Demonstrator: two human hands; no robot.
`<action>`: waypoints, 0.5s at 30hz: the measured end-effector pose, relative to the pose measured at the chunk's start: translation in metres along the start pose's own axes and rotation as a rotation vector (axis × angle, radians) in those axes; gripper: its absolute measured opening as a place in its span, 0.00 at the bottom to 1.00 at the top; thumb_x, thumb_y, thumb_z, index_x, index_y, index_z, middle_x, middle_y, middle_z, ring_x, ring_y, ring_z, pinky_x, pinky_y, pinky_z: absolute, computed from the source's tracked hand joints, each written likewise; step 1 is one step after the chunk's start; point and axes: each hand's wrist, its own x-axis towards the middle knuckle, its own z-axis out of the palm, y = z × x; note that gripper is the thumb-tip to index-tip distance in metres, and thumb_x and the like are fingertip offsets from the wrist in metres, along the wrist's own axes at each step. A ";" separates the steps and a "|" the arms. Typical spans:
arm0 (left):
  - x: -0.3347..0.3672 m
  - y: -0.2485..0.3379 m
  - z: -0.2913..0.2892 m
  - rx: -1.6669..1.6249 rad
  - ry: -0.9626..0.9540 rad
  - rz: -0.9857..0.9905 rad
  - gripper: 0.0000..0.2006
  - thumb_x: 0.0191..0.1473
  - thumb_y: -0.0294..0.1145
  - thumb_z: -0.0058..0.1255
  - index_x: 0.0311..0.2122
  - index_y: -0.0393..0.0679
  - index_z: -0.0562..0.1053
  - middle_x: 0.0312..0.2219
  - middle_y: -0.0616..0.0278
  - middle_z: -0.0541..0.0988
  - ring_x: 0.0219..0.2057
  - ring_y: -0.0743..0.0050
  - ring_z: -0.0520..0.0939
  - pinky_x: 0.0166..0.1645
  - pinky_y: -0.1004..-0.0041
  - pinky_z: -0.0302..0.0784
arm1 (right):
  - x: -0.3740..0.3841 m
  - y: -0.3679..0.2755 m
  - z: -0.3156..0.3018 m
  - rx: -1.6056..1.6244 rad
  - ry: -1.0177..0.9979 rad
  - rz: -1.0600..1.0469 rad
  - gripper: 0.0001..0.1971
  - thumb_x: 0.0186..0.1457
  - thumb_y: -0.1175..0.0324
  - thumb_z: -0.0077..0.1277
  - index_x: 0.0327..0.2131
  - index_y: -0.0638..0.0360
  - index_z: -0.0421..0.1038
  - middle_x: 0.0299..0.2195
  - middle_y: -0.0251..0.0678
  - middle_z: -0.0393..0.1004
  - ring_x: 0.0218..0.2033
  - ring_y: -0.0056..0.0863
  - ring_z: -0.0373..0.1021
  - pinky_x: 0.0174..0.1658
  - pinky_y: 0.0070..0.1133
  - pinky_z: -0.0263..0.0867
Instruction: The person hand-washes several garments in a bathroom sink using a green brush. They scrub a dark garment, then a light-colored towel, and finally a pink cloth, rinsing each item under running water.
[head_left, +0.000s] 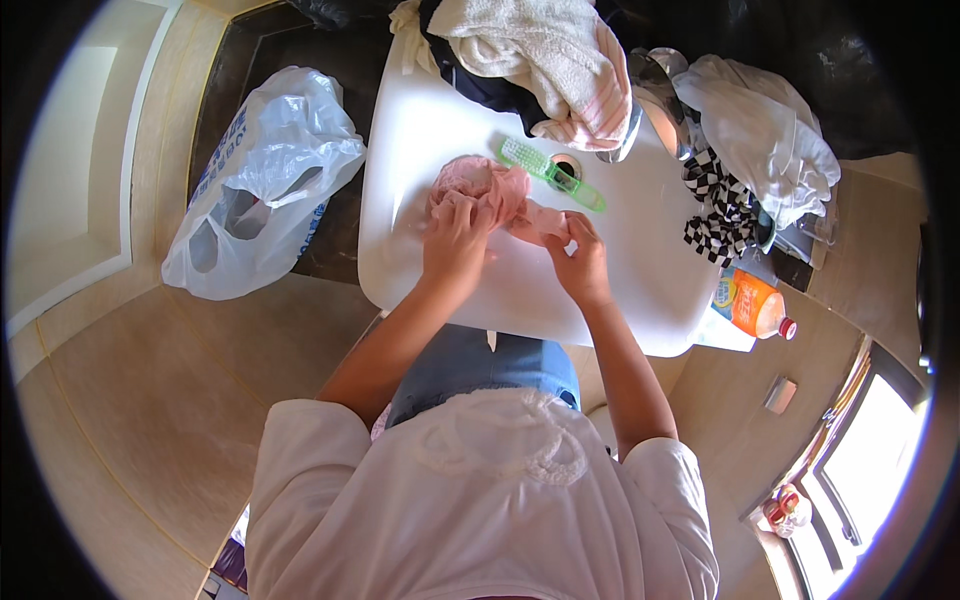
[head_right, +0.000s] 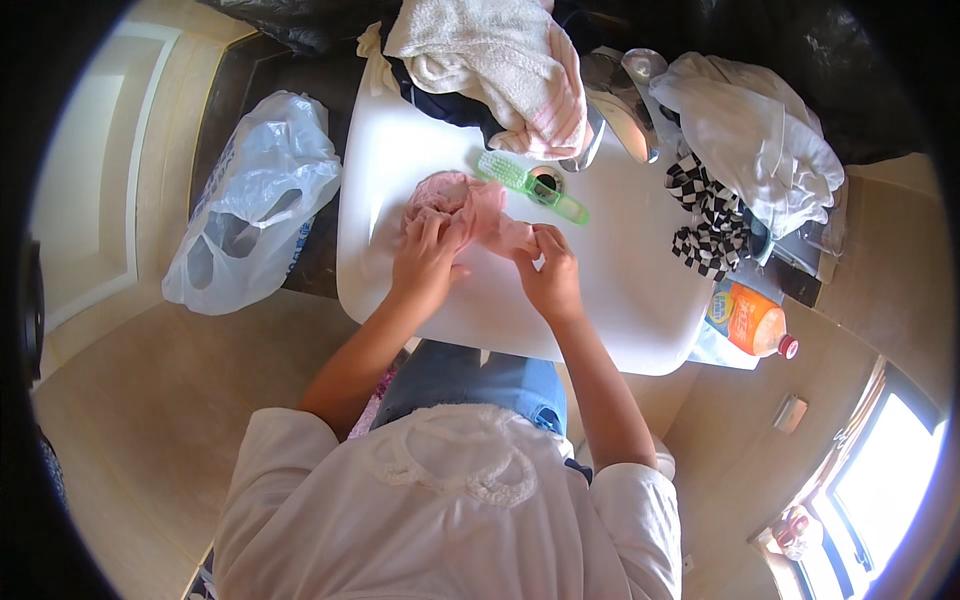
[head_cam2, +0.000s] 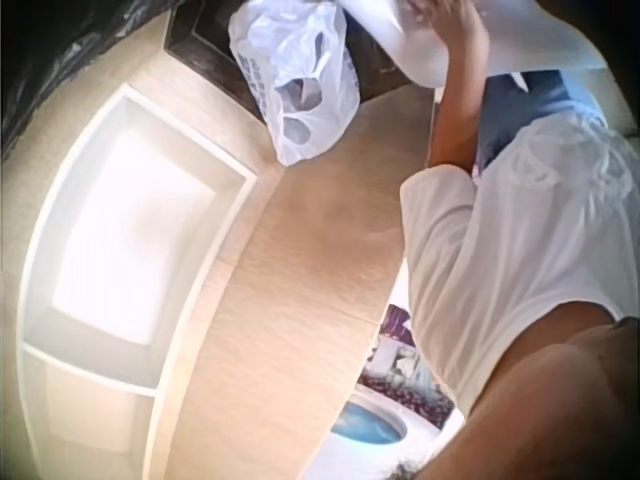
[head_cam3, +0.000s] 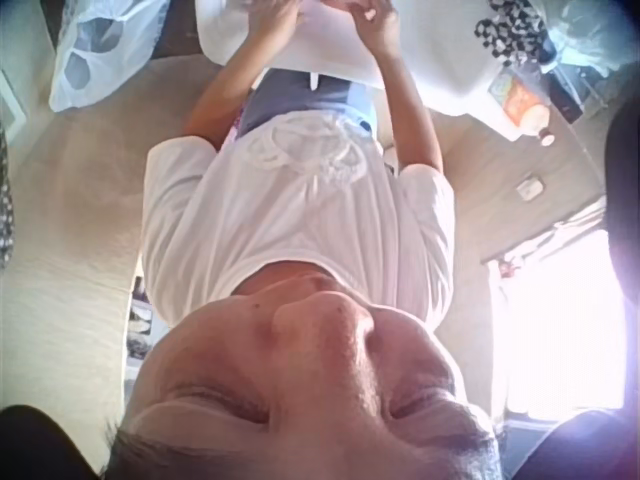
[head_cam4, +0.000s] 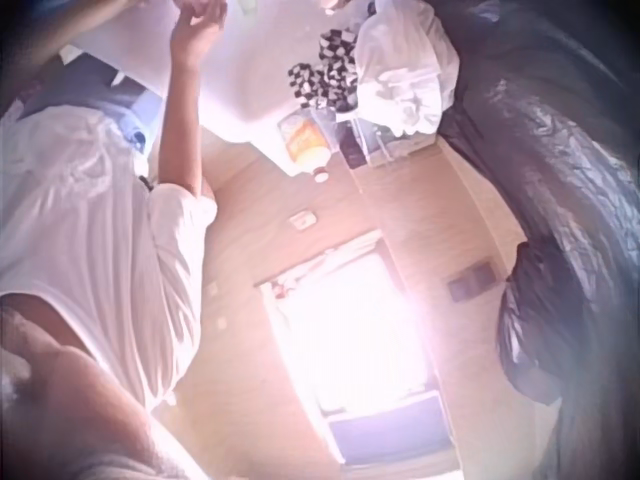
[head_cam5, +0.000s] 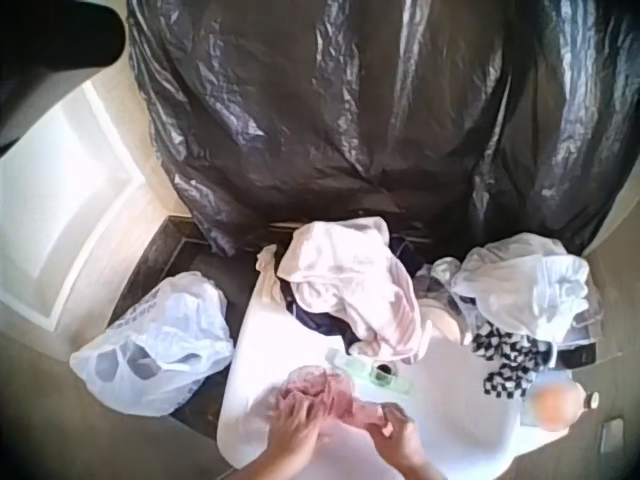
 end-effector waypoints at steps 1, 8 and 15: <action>0.001 -0.002 0.003 0.074 -0.052 -0.014 0.12 0.48 0.26 0.55 0.39 0.42 0.71 0.36 0.56 0.74 0.47 0.52 0.73 0.46 0.58 0.71 | -0.001 -0.004 -0.007 0.019 -0.005 0.045 0.11 0.49 0.78 0.56 0.37 0.67 0.71 0.37 0.47 0.75 0.35 0.48 0.73 0.39 0.29 0.69; 0.008 -0.010 -0.028 -0.440 0.049 -0.082 0.09 0.52 0.17 0.49 0.39 0.39 0.69 0.36 0.49 0.77 0.40 0.47 0.79 0.44 0.58 0.74 | -0.013 -0.005 -0.071 -0.117 0.125 0.026 0.11 0.53 0.79 0.52 0.42 0.63 0.72 0.37 0.45 0.77 0.36 0.42 0.75 0.38 0.27 0.70; -0.007 -0.026 -0.047 -0.339 0.118 -0.179 0.17 0.51 0.26 0.56 0.48 0.46 0.70 0.39 0.54 0.74 0.39 0.49 0.78 0.43 0.59 0.75 | -0.025 0.011 -0.099 -0.400 0.116 -0.050 0.09 0.46 0.78 0.57 0.33 0.59 0.71 0.38 0.34 0.77 0.37 0.37 0.70 0.41 0.30 0.68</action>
